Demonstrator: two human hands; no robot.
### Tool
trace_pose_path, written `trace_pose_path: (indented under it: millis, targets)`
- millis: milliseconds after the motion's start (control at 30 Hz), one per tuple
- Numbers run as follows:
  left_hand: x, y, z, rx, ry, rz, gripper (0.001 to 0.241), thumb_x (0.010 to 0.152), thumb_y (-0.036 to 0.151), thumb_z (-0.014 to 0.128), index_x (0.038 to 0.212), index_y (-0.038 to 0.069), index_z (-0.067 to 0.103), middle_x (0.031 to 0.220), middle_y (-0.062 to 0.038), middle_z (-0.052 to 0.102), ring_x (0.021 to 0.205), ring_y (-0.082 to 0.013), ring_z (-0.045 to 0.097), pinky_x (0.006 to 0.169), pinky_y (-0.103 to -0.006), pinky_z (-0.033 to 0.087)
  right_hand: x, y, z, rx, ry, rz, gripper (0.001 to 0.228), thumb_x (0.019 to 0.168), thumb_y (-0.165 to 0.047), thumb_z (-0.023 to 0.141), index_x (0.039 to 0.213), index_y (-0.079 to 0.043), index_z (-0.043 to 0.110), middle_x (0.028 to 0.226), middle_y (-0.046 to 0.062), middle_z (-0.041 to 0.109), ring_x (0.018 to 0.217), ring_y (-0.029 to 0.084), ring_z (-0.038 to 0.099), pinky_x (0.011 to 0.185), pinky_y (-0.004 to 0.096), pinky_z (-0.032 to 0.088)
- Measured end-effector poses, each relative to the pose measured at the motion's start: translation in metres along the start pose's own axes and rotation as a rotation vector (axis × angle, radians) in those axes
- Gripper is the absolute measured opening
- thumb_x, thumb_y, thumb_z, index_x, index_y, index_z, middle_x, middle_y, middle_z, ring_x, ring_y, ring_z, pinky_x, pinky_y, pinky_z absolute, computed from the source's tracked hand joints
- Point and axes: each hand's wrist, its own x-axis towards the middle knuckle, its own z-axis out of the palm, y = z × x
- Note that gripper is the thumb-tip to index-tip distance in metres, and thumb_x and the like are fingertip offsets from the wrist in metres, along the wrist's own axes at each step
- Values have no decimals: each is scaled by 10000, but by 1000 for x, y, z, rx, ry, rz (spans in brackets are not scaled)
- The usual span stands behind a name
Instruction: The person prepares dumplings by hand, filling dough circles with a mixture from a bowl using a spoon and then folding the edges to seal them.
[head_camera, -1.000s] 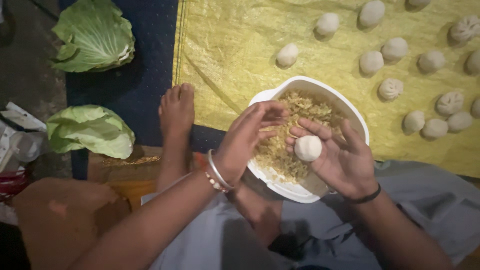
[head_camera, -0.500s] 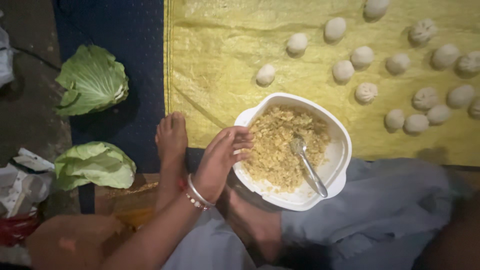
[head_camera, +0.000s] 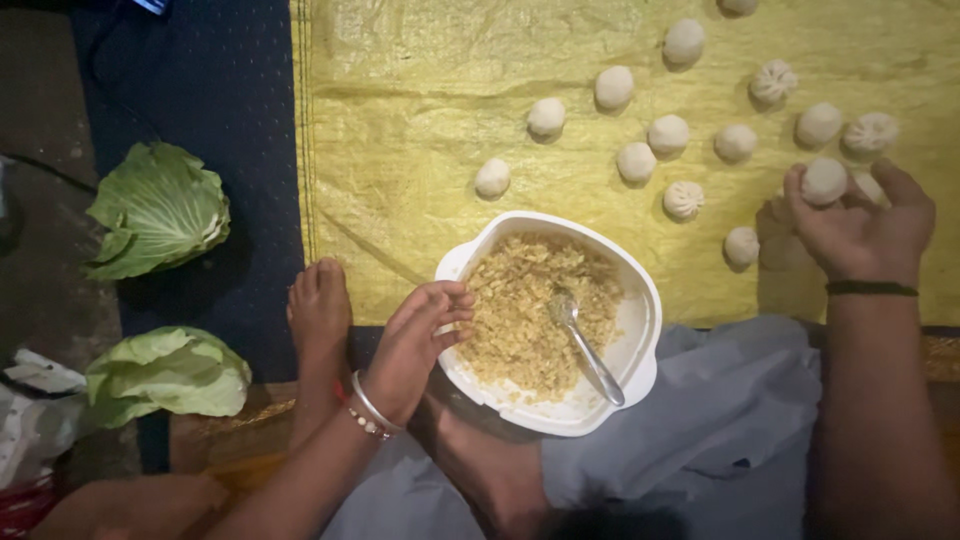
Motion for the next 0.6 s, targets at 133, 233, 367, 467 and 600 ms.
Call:
trace_pose_path:
  millis: [133,233,367,467,600]
  targets:
    - [1,-3,-1,-19,-20,-11,293,1023,203,528,1248,31,604,1171,-93,659,1100,-194,630,947,-369,534,8,-4,19,190,-96,-34,651,937,-155,617,1486,39,326,1548,215,384,1459,385,435,1247,591,413]
    - [0,-4,-1,-21,-61,-7,294,1013,167,536,1264,24,591,1181,-100,653,1118,-193,627,959,-361,525,13,-6,35,274,-147,-51,670,874,-205,631,1449,40,391,1536,253,410,1434,424,461,1227,613,427]
    - [1,-3,0,3,-85,-22,305,1010,168,537,1275,26,588,1185,-97,645,1122,-187,624,966,-353,516,17,-7,42,629,-128,-82,725,987,-390,563,1426,151,363,1513,343,359,1411,511,396,1152,710,352]
    - [3,-3,3,-7,-95,-39,315,997,174,547,1276,32,588,1184,-87,647,1122,-177,624,969,-351,517,18,-16,44,656,-216,-146,713,1060,-406,485,1481,155,357,1485,363,403,1489,445,397,1232,665,362]
    - [1,-3,10,45,-107,-48,315,1016,202,548,1276,31,588,1178,-86,658,1111,-160,628,990,-333,508,10,-18,52,590,-430,-111,399,1226,-230,312,1497,61,339,1582,264,344,1470,376,328,1231,539,306]
